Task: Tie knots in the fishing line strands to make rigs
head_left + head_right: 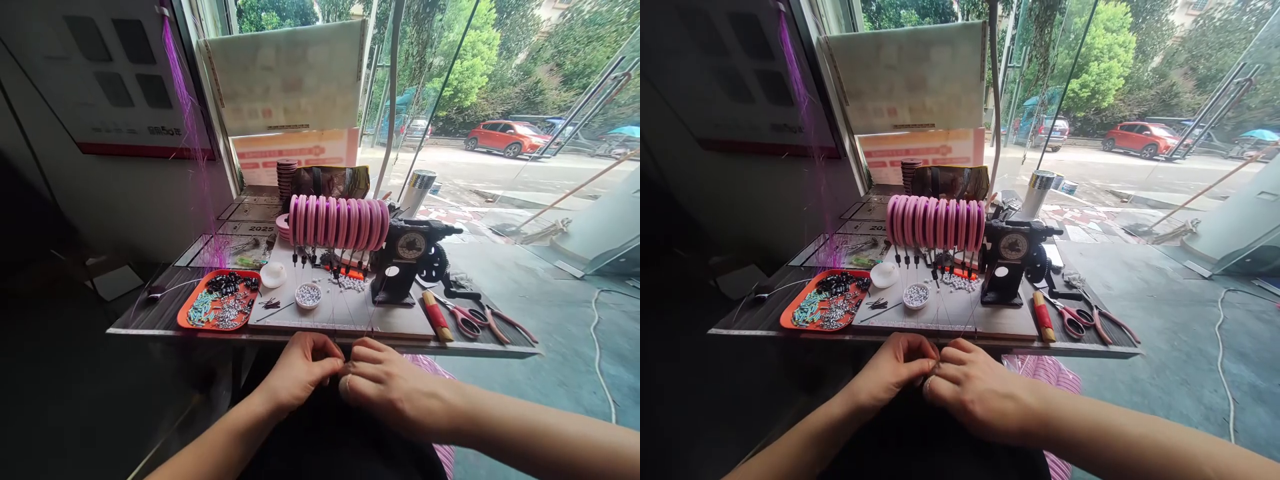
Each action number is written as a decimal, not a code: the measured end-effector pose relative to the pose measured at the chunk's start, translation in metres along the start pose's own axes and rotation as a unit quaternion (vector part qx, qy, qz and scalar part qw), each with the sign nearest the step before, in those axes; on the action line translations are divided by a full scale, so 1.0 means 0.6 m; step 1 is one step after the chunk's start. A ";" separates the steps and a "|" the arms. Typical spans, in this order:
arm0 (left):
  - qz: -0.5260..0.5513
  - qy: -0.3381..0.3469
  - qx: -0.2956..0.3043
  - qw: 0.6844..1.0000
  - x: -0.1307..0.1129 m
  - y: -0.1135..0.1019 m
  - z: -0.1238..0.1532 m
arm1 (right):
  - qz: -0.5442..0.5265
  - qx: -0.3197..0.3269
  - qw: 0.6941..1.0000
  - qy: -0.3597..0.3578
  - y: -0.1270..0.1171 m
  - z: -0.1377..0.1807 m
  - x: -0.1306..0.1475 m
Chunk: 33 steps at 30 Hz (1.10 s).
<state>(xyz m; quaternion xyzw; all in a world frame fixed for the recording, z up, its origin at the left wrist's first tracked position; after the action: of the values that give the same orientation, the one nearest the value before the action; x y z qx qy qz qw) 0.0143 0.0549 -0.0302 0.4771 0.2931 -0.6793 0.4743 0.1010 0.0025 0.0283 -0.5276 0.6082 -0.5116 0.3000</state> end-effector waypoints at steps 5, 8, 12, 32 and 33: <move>-0.085 0.066 0.012 0.994 -0.021 0.000 0.010 | -0.222 -0.061 0.966 0.120 -0.025 -0.003 -0.028; -0.150 0.136 -0.025 0.979 -0.032 0.002 0.023 | -0.347 -0.113 0.909 0.201 -0.032 -0.002 -0.054; -0.164 0.203 -0.105 0.959 -0.035 0.002 0.041 | -0.475 -0.160 0.831 0.241 -0.027 -0.007 -0.079; 0.036 0.089 -0.054 0.994 0.003 0.001 0.018 | -0.529 -0.101 0.811 0.230 -0.021 -0.031 -0.079; -0.016 0.133 -0.107 0.985 -0.005 -0.005 0.026 | -0.534 -0.115 0.804 0.235 -0.021 -0.032 -0.083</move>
<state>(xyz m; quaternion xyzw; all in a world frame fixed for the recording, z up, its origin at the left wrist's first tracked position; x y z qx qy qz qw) 0.0060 0.0439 -0.0216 0.5047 0.4320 -0.5821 0.4689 0.1008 0.0565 0.0369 -0.6633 0.3370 -0.6253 -0.2353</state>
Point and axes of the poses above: each hand's wrist, its own z-axis away from the middle knuckle, its own y-axis out of the palm, x = y × z, the point moved 7 cm from there along -z, towards the middle knuckle, and after that the axes turned 5 degrees about -y, right-handed, at the moved point
